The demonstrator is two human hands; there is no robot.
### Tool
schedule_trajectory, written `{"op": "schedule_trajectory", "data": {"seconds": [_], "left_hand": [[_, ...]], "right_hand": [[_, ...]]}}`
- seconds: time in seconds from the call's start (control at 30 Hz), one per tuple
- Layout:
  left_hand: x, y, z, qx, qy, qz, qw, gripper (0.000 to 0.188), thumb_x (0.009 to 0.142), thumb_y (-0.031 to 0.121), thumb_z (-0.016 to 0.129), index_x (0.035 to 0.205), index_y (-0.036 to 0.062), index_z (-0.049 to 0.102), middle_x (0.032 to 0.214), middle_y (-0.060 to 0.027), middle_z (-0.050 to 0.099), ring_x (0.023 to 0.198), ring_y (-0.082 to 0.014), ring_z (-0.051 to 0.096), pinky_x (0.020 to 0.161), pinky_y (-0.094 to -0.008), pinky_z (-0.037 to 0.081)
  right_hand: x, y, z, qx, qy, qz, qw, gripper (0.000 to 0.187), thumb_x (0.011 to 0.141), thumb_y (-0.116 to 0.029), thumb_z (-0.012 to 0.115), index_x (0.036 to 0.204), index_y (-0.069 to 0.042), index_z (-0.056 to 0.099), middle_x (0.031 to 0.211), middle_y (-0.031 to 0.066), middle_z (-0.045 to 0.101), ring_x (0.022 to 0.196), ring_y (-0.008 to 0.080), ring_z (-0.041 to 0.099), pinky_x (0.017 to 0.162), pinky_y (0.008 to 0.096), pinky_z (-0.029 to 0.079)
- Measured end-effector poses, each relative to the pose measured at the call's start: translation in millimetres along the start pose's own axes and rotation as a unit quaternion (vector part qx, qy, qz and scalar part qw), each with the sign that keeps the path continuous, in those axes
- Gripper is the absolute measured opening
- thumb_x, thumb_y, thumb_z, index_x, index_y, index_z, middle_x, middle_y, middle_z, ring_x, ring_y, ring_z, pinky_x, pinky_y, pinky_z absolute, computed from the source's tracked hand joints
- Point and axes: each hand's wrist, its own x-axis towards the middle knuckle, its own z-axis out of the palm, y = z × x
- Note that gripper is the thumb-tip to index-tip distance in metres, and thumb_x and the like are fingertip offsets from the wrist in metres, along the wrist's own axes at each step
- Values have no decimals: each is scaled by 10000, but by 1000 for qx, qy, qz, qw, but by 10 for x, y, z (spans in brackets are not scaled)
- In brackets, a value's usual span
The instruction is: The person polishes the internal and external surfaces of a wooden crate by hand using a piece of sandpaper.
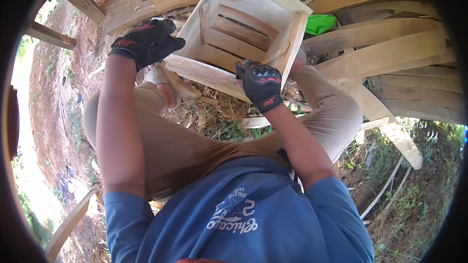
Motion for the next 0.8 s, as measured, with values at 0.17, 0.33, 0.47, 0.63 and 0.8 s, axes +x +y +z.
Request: {"op": "schedule_trajectory", "data": {"seconds": [0.17, 0.33, 0.47, 0.63, 0.8], "left_hand": [[15, -148, 54, -2, 25, 15, 1000, 682, 962, 565, 673, 1350, 3, 661, 1283, -240, 723, 1238, -393, 678, 1067, -452, 519], [88, -217, 198, 33, 42, 44, 998, 671, 987, 537, 631, 1346, -30, 655, 1258, -265, 722, 1226, -410, 676, 1068, -454, 514], [62, -48, 134, 5, 14, 56, 998, 675, 990, 528, 616, 1332, -52, 663, 1220, -270, 731, 1205, -420, 680, 1052, -460, 515], [60, -3, 54, 6, 12, 49, 999, 660, 981, 520, 661, 1315, -49, 657, 1133, -241, 760, 1115, -400, 722, 979, -463, 552], [45, -153, 137, -24, 35, 57, 997, 665, 984, 537, 655, 1316, -39, 656, 1120, -241, 762, 1100, -403, 728, 967, -472, 555]], "right_hand": [[-501, 473, -340, -26, 32, -80, 996, 294, 881, -324, 766, 1135, -179, 735, 892, 72, 714, 794, 295, 722, 642, 462, 560], [-663, 588, -405, -36, -31, -78, 996, 396, 836, -312, 803, 1199, -178, 719, 940, 69, 707, 810, 293, 713, 644, 468, 553], [-180, 185, -97, 18, 54, -95, 994, 408, 827, -309, 802, 1191, -146, 719, 903, 79, 702, 822, 295, 705, 682, 480, 553], [430, -445, 99, 54, 32, -7, 998, 281, 893, -337, 764, 1081, -134, 715, 785, 72, 705, 720, 316, 708, 648, 495, 555], [11, -71, -98, 28, 112, -48, 992, 313, 912, -385, 734, 1105, -138, 725, 830, 98, 725, 746, 346, 717, 664, 501, 562]]}}
